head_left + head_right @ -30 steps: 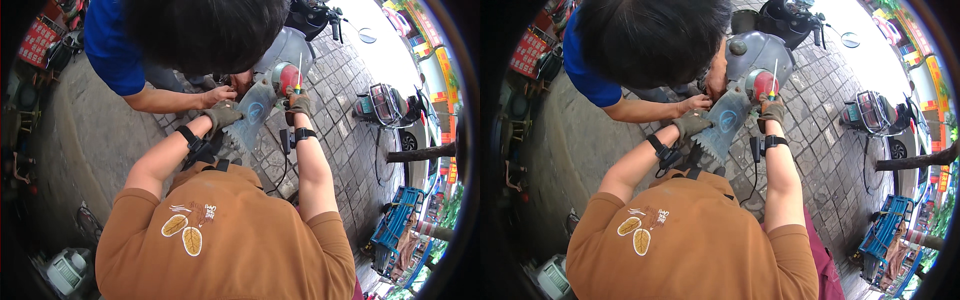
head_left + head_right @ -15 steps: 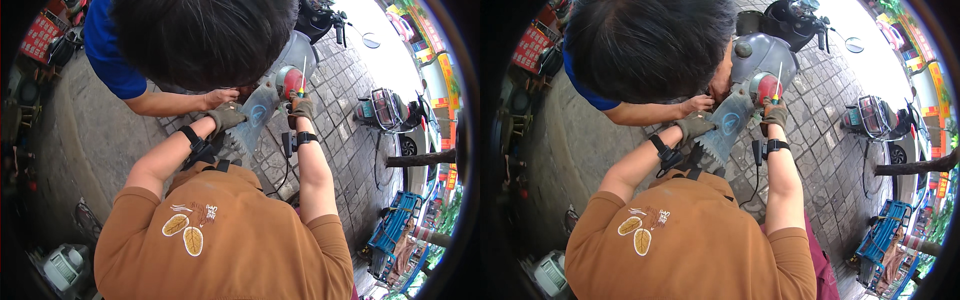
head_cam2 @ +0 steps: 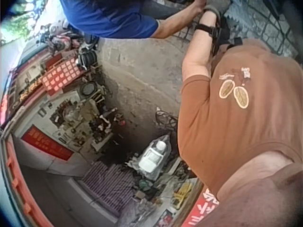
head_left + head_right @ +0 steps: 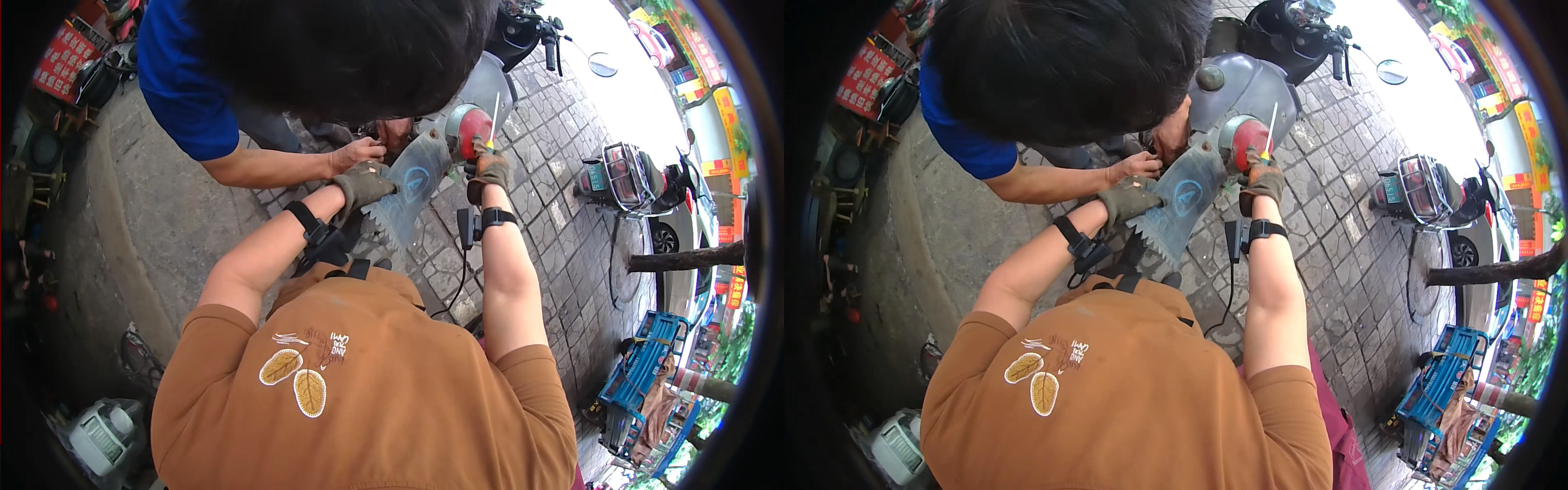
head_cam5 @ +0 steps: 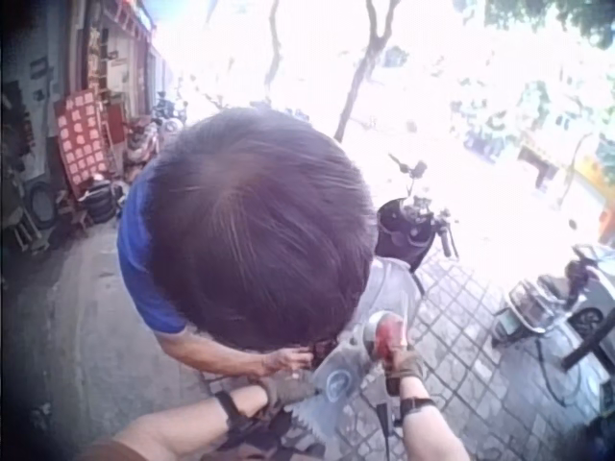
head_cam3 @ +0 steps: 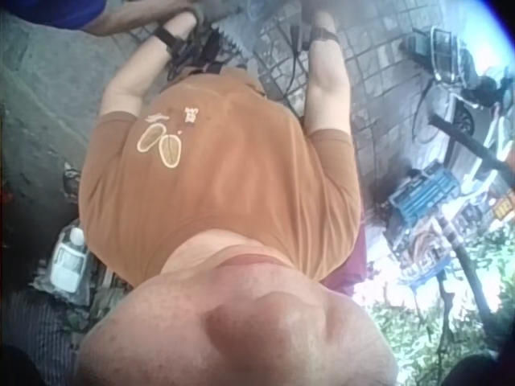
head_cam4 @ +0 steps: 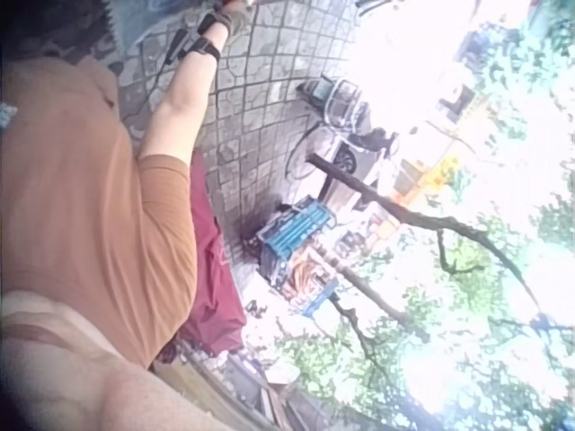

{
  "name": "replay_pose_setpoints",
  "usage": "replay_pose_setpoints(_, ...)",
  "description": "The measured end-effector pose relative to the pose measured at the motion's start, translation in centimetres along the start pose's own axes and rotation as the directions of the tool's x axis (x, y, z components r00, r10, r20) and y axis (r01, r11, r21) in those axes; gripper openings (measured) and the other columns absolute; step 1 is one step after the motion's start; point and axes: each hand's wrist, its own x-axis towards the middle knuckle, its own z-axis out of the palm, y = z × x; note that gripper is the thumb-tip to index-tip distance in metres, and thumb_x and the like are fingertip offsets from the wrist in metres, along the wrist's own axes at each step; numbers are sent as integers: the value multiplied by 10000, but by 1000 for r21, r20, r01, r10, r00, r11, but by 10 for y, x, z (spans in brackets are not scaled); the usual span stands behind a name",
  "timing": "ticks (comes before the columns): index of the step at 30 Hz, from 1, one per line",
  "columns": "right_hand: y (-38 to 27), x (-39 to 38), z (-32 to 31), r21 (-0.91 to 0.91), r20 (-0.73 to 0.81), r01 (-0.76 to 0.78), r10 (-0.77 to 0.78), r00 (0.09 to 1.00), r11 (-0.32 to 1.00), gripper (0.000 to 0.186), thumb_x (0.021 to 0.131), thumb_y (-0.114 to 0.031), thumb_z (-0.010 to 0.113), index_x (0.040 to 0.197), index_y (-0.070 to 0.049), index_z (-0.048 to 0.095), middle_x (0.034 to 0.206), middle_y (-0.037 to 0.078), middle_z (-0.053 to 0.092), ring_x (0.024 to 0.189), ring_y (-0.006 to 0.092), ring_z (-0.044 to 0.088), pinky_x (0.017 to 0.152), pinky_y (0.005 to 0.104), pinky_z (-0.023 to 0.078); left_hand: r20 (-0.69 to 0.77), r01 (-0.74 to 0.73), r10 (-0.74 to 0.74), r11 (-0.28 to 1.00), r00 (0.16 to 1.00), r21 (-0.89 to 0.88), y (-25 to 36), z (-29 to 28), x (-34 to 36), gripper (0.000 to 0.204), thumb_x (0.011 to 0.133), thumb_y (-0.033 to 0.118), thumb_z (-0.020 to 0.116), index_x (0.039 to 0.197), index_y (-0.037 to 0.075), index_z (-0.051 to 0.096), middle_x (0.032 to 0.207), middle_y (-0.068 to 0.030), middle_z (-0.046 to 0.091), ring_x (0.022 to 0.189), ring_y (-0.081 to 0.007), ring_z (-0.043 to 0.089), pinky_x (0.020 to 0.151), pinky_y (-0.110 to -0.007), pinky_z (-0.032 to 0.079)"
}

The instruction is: Use a screwdriver and impact driver to disassemble and inspect parts of an electric scooter.

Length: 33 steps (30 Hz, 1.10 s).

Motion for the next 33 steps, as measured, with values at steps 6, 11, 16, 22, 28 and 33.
replay_pose_setpoints(6, -7, -5, -7, -54, -8, -84, 84, 996, 995, 575, 743, -455, 660, 1037, 12, 497, 681, 108, 592, 449, 200, 564, 374, 326, 427, -57, 118, -136, 961, 989, -252, 5, -3, 15, 322, 835, 329, 471, 966, 78, 624, 965, -172, 614, 906, -323, 584, 803, -415, 442)
replay_pose_setpoints(11, -7, -23, -6, 98, 14, -115, 114, 993, 989, 549, 757, -360, 655, 1167, -34, 491, 716, 91, 594, 447, 179, 550, 386, 316, 431, -1, 324, -350, 870, 937, -372, 20, -2, 17, 402, 808, 407, 494, 941, 54, 631, 952, -185, 620, 921, -344, 577, 795, -410, 444)
replay_pose_setpoints(16, -12, -26, 0, 46, 103, -24, 19, 994, 999, 486, 759, -389, 654, 1092, -69, 503, 691, 49, 562, 443, 155, 537, 384, 296, 410, -58, 327, -397, 822, 916, -466, 28, 2, 11, 303, 816, 316, 509, 903, 55, 637, 855, -165, 637, 807, -310, 599, 727, -383, 453)
replay_pose_setpoints(22, -17, -21, 9, -66, 162, 37, -26, 987, 997, 434, 772, -381, 639, 1050, -68, 523, 679, 40, 561, 445, 153, 541, 380, 282, 390, -87, 291, -399, 785, 913, -548, 21, 41, 15, 275, 810, 283, 493, 923, 67, 621, 898, -159, 627, 851, -313, 585, 753, -387, 445)
replay_pose_setpoints(28, -12, -22, 12, -14, 151, 39, -37, 988, 999, 423, 771, -365, 653, 1037, -55, 543, 595, 26, 542, 414, 129, 509, 365, 276, 386, -197, 235, -368, 841, 909, -488, 22, 57, 11, 285, 811, 313, 494, 905, 82, 633, 892, -151, 632, 858, -314, 589, 760, -396, 451)
replay_pose_setpoints(33, -12, -23, 9, 22, 147, 26, -29, 989, 999, 448, 762, -361, 663, 1070, -61, 535, 608, 25, 546, 417, 121, 507, 361, 273, 390, -274, 174, -272, 927, 922, -333, 13, 62, 13, 350, 819, 351, 495, 951, 54, 625, 999, -145, 616, 934, -276, 580, 808, -376, 438)
